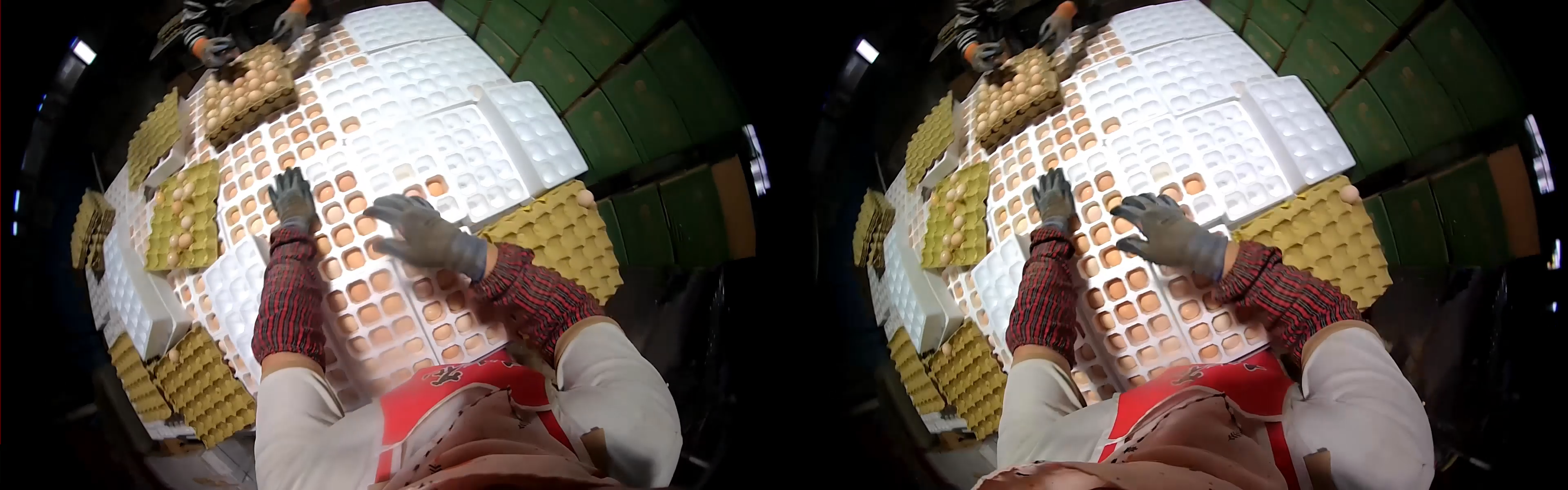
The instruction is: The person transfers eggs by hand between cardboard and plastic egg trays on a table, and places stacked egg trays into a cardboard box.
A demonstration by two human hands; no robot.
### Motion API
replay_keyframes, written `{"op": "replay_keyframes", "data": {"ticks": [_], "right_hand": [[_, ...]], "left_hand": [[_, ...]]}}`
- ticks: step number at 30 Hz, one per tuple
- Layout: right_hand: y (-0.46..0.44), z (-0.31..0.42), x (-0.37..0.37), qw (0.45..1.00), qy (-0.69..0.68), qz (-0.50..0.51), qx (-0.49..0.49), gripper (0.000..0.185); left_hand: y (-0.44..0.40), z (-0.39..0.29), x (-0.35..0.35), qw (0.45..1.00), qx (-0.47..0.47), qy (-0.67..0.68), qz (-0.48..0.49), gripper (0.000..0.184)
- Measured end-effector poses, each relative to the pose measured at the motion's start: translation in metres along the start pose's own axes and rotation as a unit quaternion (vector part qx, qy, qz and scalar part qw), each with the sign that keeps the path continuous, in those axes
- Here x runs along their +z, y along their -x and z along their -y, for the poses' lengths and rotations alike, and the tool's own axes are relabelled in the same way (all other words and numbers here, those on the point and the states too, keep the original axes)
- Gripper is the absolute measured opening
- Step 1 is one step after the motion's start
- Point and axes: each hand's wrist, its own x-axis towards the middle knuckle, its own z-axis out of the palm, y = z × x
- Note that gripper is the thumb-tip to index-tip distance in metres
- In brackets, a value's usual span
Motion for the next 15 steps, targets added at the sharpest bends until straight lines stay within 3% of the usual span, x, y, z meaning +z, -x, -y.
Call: {"op": "replay_keyframes", "data": {"ticks": [2,4,5,6,8,9,10,12,15], "right_hand": [[0.074,-0.003,-0.038,0.998,0.019,-0.066,0.003,0.048],[0.144,-0.023,-0.072,0.972,0.088,-0.183,0.118,0.042],[0.182,-0.056,-0.086,0.95,0.197,-0.199,0.138,0.042],[0.212,-0.069,-0.109,0.917,0.191,-0.266,0.225,0.04],[0.279,-0.119,-0.138,0.811,0.33,-0.309,0.372,0.051],[0.308,-0.144,-0.145,0.763,0.357,-0.279,0.461,0.06],[0.331,-0.163,-0.154,0.762,0.319,-0.241,0.51,0.065],[0.344,-0.169,-0.179,0.854,0.032,-0.138,0.5,0.061],[0.329,-0.115,-0.188,0.833,0.199,-0.262,0.446,0.045]], "left_hand": [[0.0,0.006,0.011,0.999,-0.013,-0.013,0.041,0.049],[0.0,0.006,0.014,0.998,-0.003,-0.017,0.058,0.051],[-0.002,-0.009,-0.005,0.996,-0.035,-0.006,0.081,0.053],[-0.015,-0.02,-0.02,0.988,-0.051,-0.034,0.141,0.057],[-0.029,-0.05,-0.018,0.991,-0.043,0.109,0.06,0.059],[-0.034,-0.078,-0.023,0.978,0.026,0.205,0.016,0.056],[-0.035,-0.128,-0.049,0.95,0.053,0.308,0.029,0.055],[-0.021,-0.225,-0.092,0.879,0.106,0.456,0.089,0.062],[0.013,-0.348,-0.157,0.807,0.219,0.531,0.141,0.073]]}}
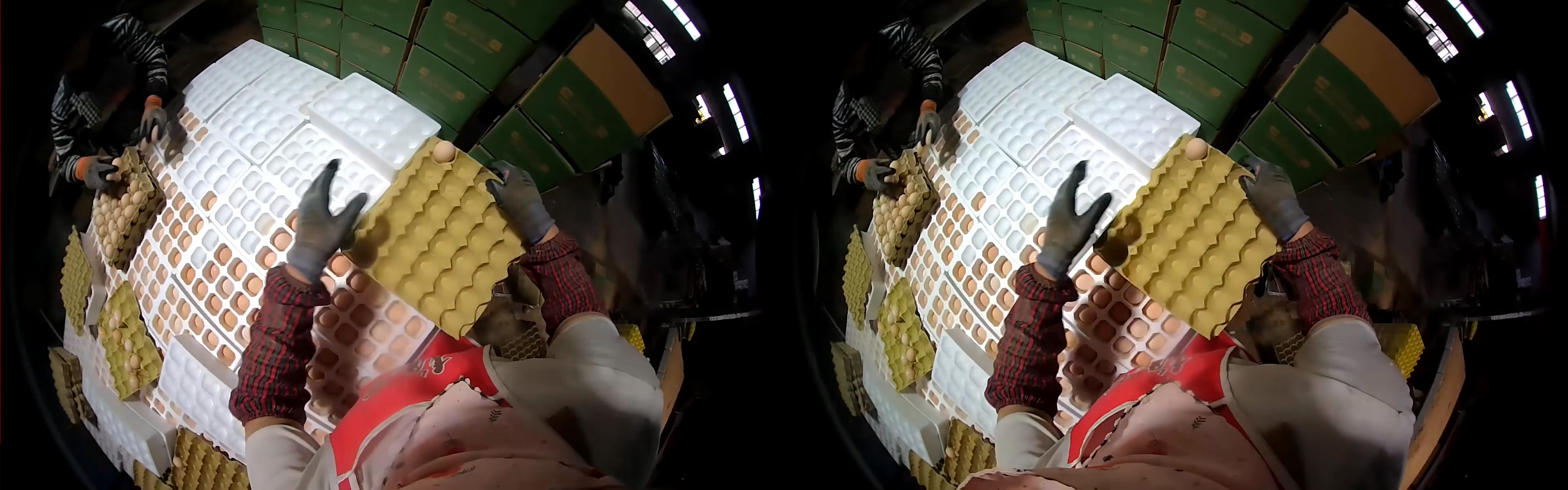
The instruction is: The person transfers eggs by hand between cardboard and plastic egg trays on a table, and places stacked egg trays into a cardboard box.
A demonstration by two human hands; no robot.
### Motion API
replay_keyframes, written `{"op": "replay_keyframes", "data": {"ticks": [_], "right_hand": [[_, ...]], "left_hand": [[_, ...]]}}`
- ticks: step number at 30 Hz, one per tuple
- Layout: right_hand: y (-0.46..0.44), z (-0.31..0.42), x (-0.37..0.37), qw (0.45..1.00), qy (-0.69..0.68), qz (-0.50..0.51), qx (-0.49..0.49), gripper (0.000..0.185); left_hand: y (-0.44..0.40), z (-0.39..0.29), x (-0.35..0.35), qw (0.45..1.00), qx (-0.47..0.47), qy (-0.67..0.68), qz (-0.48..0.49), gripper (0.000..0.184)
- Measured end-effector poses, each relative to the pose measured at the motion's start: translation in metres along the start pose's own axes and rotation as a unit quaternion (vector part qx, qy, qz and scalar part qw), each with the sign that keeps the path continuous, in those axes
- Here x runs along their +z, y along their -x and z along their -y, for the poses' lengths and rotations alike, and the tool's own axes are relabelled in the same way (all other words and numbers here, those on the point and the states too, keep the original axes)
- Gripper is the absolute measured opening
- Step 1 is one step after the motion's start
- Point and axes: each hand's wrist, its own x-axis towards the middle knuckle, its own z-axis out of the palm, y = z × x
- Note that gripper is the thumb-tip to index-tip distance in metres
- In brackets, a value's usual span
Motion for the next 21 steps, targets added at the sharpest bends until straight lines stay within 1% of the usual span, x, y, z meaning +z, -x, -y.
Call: {"op": "replay_keyframes", "data": {"ticks": [1,3,5,7,9,11,12,13,14,15,16,17,18,19,20,21], "right_hand": [[0.005,0.008,-0.007,0.998,0.005,-0.05,-0.038,0.039],[0.015,0.02,-0.02,0.982,0.011,-0.148,-0.118,0.029],[0.021,0.056,-0.04,0.978,0.043,-0.13,-0.155,0.025],[0.024,0.075,-0.051,0.971,0.05,-0.132,-0.193,0.027],[0.029,0.092,-0.057,0.979,0.006,-0.086,-0.184,0.028],[0.029,0.097,-0.05,0.984,-0.01,-0.064,-0.167,0.028],[0.028,0.097,-0.047,0.987,-0.014,-0.059,-0.149,0.028],[0.024,0.083,-0.04,0.989,-0.029,-0.046,-0.135,0.028],[0.017,0.062,-0.031,0.991,-0.042,-0.035,-0.121,0.028],[0.01,0.052,-0.025,0.992,-0.055,-0.028,-0.107,0.029],[0.012,0.057,-0.03,0.988,-0.141,-0.013,-0.07,0.032],[0.014,0.057,-0.029,0.982,-0.181,-0.005,-0.054,0.033],[0.016,0.056,-0.028,0.975,-0.221,0.003,-0.038,0.034],[0.016,0.056,-0.027,0.965,-0.26,0.013,-0.025,0.035],[0.011,0.047,-0.018,0.948,-0.311,0.03,-0.052,0.038],[0.008,0.041,-0.009,0.942,-0.33,0.053,-0.03,0.039]], "left_hand": [[-0.009,-0.029,0.02,0.999,0.011,-0.005,0.043,0.078],[-0.026,-0.081,0.052,0.999,0.044,-0.003,0.031,0.081],[-0.04,-0.107,0.072,0.989,0.087,-0.101,-0.058,0.077],[-0.046,-0.113,0.07,0.977,0.037,-0.21,-0.028,0.067],[-0.045,-0.113,0.064,0.972,0.002,-0.235,-0.01,0.056],[-0.036,-0.096,0.054,0.985,0.019,-0.153,-0.076,0.048],[-0.032,-0.084,0.045,0.995,0.015,-0.045,-0.089,0.048],[-0.025,-0.068,0.037,0.985,0.013,0.065,-0.16,0.05],[-0.016,-0.049,0.02,0.972,-0.026,0.124,-0.196,0.05],[-0.007,-0.021,0.003,0.956,-0.075,0.141,-0.244,0.047],[0.006,0.009,-0.024,0.952,-0.108,0.086,-0.273,0.047],[0.024,0.081,-0.039,0.95,-0.093,-0.054,-0.294,0.043],[0.048,0.109,-0.057,0.937,-0.165,-0.14,-0.274,0.041],[0.066,0.125,-0.074,0.912,-0.235,-0.224,-0.252,0.038],[0.08,0.134,-0.086,0.908,-0.275,-0.243,-0.201,0.036],[0.093,0.14,-0.094,0.9,-0.315,-0.262,-0.151,0.034]]}}
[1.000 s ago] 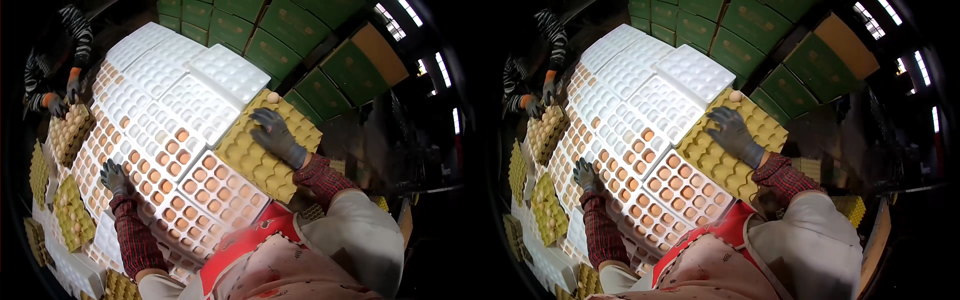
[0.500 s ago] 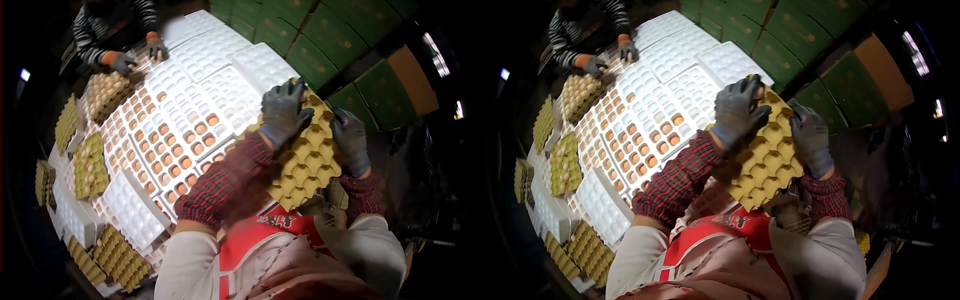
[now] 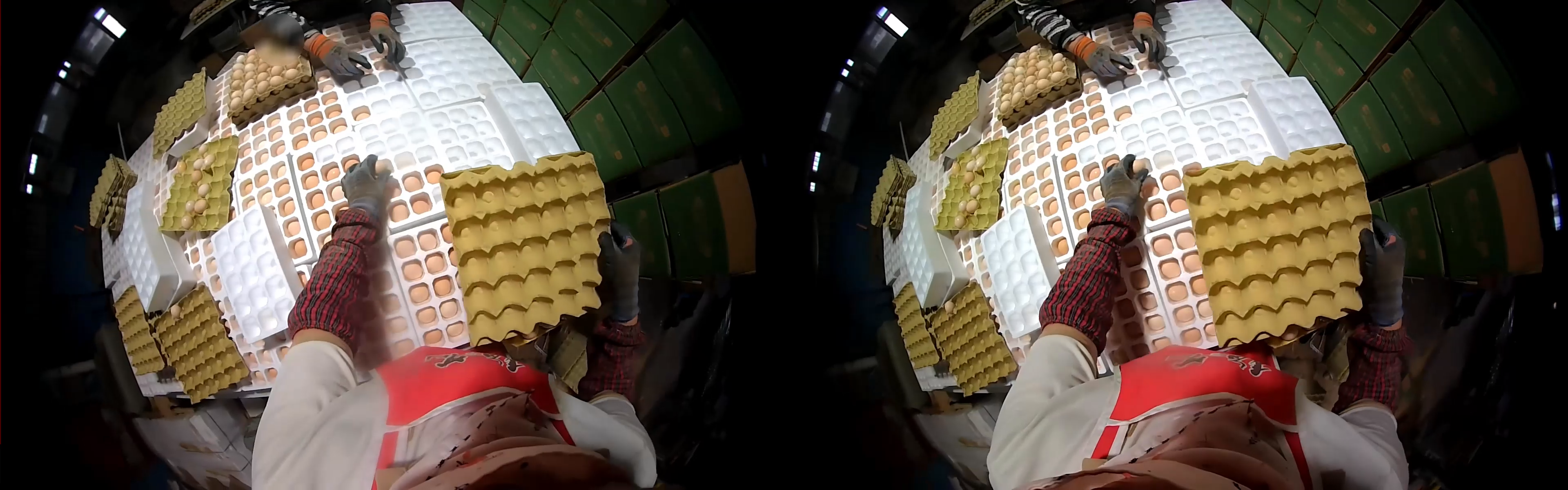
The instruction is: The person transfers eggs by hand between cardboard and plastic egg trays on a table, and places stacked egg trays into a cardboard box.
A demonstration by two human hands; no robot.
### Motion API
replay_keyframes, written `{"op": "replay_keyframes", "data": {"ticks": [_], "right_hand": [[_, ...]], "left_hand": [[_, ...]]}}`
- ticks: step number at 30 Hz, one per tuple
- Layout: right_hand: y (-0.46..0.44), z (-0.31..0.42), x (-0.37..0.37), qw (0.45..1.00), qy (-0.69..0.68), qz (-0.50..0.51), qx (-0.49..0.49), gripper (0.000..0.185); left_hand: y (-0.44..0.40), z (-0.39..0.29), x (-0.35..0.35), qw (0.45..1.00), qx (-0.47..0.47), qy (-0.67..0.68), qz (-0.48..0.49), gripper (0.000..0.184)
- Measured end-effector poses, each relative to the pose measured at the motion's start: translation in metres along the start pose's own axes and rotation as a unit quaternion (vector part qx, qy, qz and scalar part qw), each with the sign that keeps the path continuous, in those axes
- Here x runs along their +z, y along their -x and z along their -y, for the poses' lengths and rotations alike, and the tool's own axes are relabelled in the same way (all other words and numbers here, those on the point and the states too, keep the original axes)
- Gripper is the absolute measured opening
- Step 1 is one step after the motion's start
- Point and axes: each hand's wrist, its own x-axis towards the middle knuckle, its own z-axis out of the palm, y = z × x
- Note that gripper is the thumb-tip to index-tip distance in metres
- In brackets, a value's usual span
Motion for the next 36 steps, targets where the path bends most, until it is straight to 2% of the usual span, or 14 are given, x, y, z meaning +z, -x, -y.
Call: {"op": "replay_keyframes", "data": {"ticks": [3,5,7,8,12,13,14,16,17,22,24,27,29,36], "right_hand": [[-0.017,-0.025,0.017,0.997,0.025,0.043,0.056,0.041],[-0.018,-0.005,0.045,0.99,-0.085,0.102,0.038,0.042],[-0.025,-0.013,0.069,0.994,-0.034,0.088,-0.05,0.044],[-0.045,-0.038,0.086,0.99,0.047,0.054,-0.12,0.044],[-0.02,0.072,0.188,0.966,-0.112,0.215,-0.088,0.04],[-0.007,0.096,0.214,0.957,-0.117,0.25,-0.092,0.039],[0.003,0.113,0.239,0.946,-0.125,0.284,-0.098,0.038],[0.03,0.141,0.282,0.913,-0.186,0.328,-0.154,0.044],[0.046,0.161,0.288,0.904,-0.199,0.362,-0.11,0.05],[0.06,0.163,0.303,0.89,-0.171,0.407,-0.115,0.052],[0.061,0.147,0.298,0.892,-0.133,0.419,-0.105,0.052],[0.064,0.12,0.284,0.905,-0.086,0.407,-0.091,0.051],[0.067,0.102,0.276,0.913,-0.097,0.392,-0.063,0.051],[0.072,0.063,0.272,0.908,-0.035,0.414,-0.046,0.046]], "left_hand": [[0.013,0.015,0.008,0.97,0.163,-0.113,-0.141,0.041],[0.023,0.019,0.009,0.98,0.094,0.135,-0.113,0.043],[0.07,0.008,-0.037,0.855,-0.056,0.513,0.059,0.053],[0.104,-0.01,-0.074,0.714,-0.177,0.656,0.167,0.059],[0.219,-0.043,-0.178,0.846,0.007,0.532,0.023,0.073],[0.235,-0.016,-0.17,0.868,-0.024,0.492,-0.054,0.07],[0.252,-0.007,-0.174,0.797,-0.079,0.587,-0.123,0.056],[0.295,0.049,-0.197,0.877,-0.158,0.393,-0.226,0.042],[0.312,0.067,-0.209,0.83,-0.186,0.43,-0.303,0.04],[0.404,0.223,-0.346,0.881,-0.123,0.099,-0.446,0.052],[0.403,0.261,-0.42,0.651,-0.189,0.54,-0.498,0.057],[0.393,0.346,-0.513,0.579,-0.208,0.437,-0.656,0.062],[0.395,0.409,-0.584,0.551,-0.454,0.283,-0.64,0.065],[0.366,0.504,-0.629,0.597,-0.505,0.102,-0.615,0.091]]}}
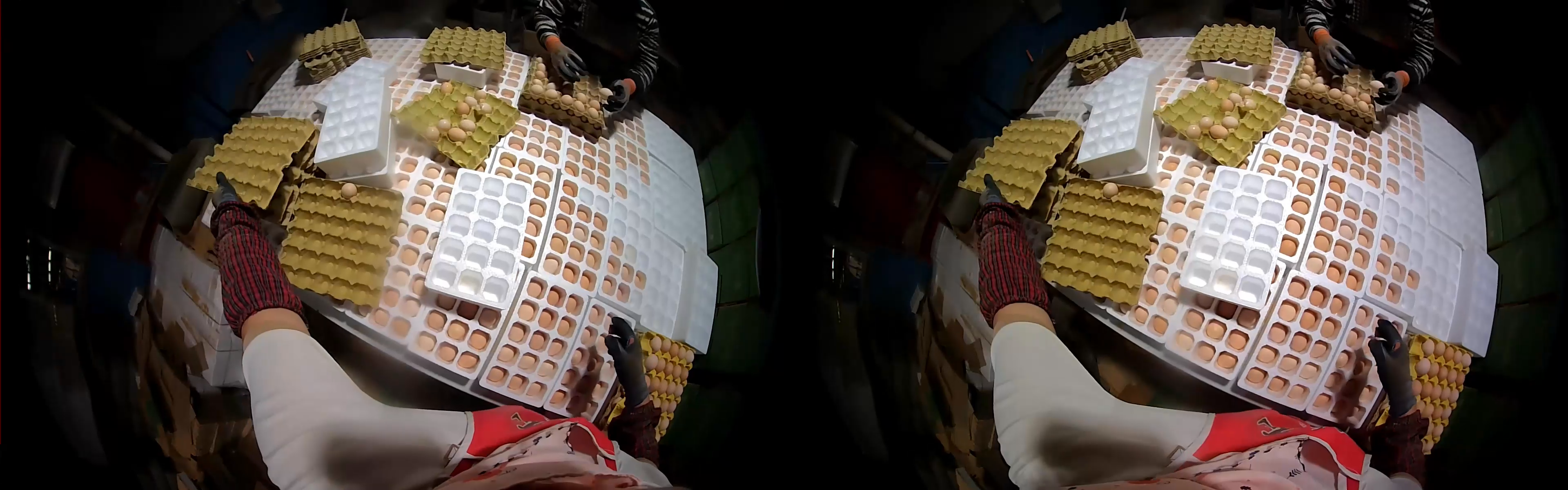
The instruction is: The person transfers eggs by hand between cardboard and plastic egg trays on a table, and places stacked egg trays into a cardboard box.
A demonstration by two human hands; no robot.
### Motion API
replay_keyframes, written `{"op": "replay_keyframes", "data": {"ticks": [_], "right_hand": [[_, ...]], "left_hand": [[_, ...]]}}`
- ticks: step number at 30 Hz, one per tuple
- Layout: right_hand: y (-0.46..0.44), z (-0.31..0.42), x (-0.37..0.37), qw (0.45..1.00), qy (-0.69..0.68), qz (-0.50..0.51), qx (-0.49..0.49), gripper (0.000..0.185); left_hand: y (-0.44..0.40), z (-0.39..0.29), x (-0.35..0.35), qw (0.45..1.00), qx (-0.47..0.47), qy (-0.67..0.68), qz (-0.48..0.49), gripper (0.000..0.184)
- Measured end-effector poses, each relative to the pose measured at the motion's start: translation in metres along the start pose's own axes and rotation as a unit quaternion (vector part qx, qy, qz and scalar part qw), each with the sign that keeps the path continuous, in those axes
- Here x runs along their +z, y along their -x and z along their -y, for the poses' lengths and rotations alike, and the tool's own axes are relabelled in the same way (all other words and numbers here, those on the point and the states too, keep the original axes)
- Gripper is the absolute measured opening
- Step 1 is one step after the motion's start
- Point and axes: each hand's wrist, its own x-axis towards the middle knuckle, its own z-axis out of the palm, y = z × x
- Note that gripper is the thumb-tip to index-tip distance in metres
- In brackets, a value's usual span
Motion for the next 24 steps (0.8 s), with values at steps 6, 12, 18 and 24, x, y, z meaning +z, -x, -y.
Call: {"op": "replay_keyframes", "data": {"ticks": [6,12,18,24], "right_hand": [[0.013,-0.008,0.012,0.998,0.012,0.022,0.05,0.046],[0.018,0.023,0.032,0.994,0.075,0.052,0.063,0.053],[0.055,0.034,0.065,0.976,0.173,0.12,-0.058,0.037],[0.113,0.008,0.04,0.986,0.099,0.132,-0.034,0.016]], "left_hand": [[-0.008,0.033,0.021,0.976,0.05,-0.176,-0.116,0.135],[0.077,0.027,0.032,0.748,0.387,-0.516,0.156,0.093],[0.047,0.046,0.084,0.642,0.329,-0.612,0.323,0.068],[0.146,-0.019,0.153,0.75,0.56,-0.295,0.189,0.063]]}}
